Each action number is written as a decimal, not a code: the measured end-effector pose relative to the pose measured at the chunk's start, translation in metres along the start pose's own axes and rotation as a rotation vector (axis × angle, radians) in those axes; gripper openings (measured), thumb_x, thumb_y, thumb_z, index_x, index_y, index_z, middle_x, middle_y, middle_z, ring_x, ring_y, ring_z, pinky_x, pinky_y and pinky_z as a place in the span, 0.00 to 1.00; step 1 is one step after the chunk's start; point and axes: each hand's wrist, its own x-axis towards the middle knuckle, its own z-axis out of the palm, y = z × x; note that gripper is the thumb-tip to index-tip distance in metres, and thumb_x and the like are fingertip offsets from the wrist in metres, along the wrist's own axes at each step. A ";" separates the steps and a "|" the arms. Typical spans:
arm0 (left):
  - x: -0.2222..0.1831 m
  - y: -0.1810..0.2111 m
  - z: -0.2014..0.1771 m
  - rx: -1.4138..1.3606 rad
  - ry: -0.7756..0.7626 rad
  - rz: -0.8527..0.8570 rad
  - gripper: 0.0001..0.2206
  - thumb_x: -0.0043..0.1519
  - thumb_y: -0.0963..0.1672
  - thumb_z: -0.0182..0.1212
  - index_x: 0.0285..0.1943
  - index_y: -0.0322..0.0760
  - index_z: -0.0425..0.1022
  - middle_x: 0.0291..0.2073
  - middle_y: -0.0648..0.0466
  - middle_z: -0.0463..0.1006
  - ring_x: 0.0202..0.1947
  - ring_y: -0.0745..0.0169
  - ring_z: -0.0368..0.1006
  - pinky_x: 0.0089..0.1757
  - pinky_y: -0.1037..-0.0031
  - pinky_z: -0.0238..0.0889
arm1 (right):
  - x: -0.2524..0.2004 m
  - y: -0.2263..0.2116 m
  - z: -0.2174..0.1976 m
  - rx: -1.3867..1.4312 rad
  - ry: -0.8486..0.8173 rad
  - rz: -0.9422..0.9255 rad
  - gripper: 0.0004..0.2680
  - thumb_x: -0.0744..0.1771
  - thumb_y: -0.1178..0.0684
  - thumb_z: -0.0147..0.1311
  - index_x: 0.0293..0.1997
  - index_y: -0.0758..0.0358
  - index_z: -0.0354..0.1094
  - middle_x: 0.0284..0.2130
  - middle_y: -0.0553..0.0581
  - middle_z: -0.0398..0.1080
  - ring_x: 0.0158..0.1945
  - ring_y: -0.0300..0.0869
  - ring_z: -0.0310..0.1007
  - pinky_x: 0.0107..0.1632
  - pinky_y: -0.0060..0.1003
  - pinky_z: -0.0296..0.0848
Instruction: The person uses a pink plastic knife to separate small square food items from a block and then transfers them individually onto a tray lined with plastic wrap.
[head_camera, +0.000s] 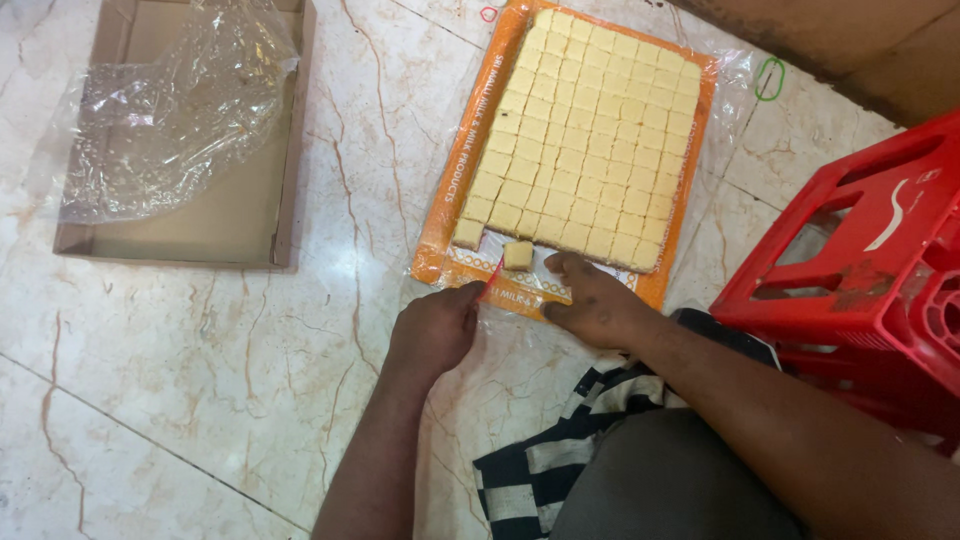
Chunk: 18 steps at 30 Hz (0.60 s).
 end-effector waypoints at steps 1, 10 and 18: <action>-0.001 0.001 0.000 0.000 -0.013 -0.011 0.13 0.61 0.44 0.58 0.56 0.46 0.77 0.38 0.45 0.82 0.39 0.41 0.78 0.39 0.52 0.70 | -0.003 -0.002 -0.002 -0.059 0.061 -0.042 0.26 0.64 0.46 0.59 0.68 0.64 0.53 0.62 0.66 0.63 0.66 0.53 0.63 0.66 0.42 0.63; -0.041 -0.040 0.025 -0.502 0.395 -0.069 0.14 0.66 0.42 0.60 0.59 0.34 0.75 0.35 0.47 0.82 0.32 0.59 0.79 0.35 0.71 0.72 | 0.006 -0.041 -0.018 -0.533 0.172 -0.350 0.22 0.65 0.52 0.54 0.67 0.63 0.56 0.61 0.61 0.63 0.57 0.55 0.68 0.54 0.49 0.72; -0.040 -0.061 0.041 -0.873 0.327 -0.313 0.14 0.65 0.43 0.62 0.58 0.32 0.76 0.28 0.55 0.80 0.24 0.73 0.71 0.30 0.79 0.68 | 0.009 -0.025 -0.012 -0.237 0.078 -0.465 0.23 0.63 0.51 0.60 0.65 0.63 0.60 0.51 0.63 0.66 0.52 0.54 0.70 0.52 0.47 0.74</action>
